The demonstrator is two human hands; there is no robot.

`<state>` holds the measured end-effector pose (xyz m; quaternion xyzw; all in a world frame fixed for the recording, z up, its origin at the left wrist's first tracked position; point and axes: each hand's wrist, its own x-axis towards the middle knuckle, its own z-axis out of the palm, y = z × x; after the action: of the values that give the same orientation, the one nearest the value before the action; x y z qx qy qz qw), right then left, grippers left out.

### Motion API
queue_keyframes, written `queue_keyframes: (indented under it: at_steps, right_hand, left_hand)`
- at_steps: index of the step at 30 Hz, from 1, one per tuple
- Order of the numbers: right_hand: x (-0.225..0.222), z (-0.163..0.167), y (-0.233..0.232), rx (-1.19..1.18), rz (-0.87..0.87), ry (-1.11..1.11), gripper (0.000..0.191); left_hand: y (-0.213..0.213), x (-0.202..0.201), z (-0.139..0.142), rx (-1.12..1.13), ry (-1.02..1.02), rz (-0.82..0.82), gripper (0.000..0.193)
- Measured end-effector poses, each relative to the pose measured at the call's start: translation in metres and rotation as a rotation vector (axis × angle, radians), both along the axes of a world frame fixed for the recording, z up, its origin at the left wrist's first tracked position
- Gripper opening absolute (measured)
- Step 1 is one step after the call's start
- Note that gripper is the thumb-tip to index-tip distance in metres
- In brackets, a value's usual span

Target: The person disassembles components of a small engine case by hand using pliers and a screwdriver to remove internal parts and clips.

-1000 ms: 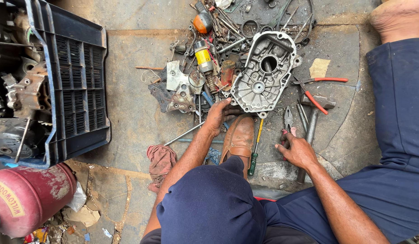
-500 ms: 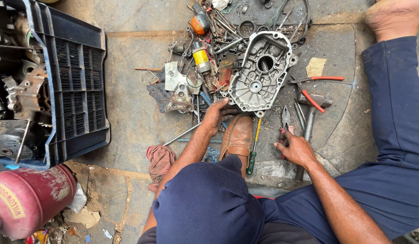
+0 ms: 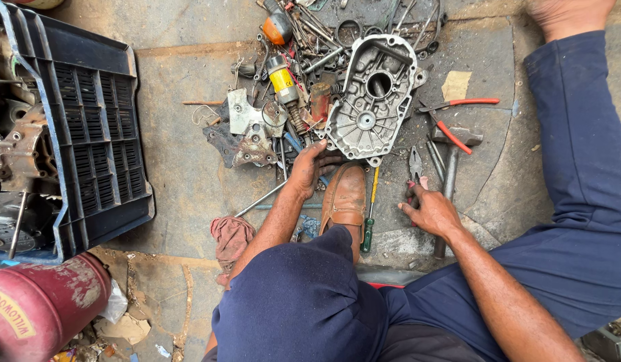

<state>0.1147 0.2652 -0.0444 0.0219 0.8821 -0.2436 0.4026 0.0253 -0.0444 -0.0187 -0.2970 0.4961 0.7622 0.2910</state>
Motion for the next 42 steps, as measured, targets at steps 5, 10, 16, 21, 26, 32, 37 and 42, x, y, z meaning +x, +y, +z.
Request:
queue_keyframes:
  at_steps: [5,10,16,21,26,32,37,42]
  right_hand:
    - [0.002,0.001,-0.004,-0.004,-0.001,-0.022,0.047]
    - [0.002,0.005,-0.007,-0.048,-0.024,-0.002,0.047]
    - [-0.002,0.007,-0.008,-0.039,-0.023,0.008,0.048]
    - [-0.001,0.007,-0.007,-0.039,-0.023,-0.002,0.045]
    - [-0.001,0.011,-0.004,-0.043,-0.002,0.068,0.045]
    - [-0.001,0.013,0.005,-0.053,-0.061,0.007,0.048]
    - [0.000,0.014,0.010,-0.019,-0.083,-0.032,0.047]
    - [-0.003,0.015,0.006,-0.051,-0.062,0.003,0.044]
  left_hand:
    - [-0.002,0.005,-0.011,0.016,0.033,0.019,0.059]
    - [-0.001,0.007,-0.016,-0.182,0.112,0.040,0.066]
    - [0.012,0.006,-0.004,-0.924,0.612,-0.111,0.086]
    - [0.046,0.004,0.030,-1.331,0.913,-0.348,0.118]
    - [0.082,-0.009,0.046,-1.426,0.876,-0.488,0.143]
    - [0.101,-0.023,0.039,-1.445,0.800,-0.489,0.150]
    - [0.107,-0.027,0.037,-1.463,0.725,-0.504,0.146]
    - [0.109,-0.029,0.035,-1.434,0.680,-0.480,0.133]
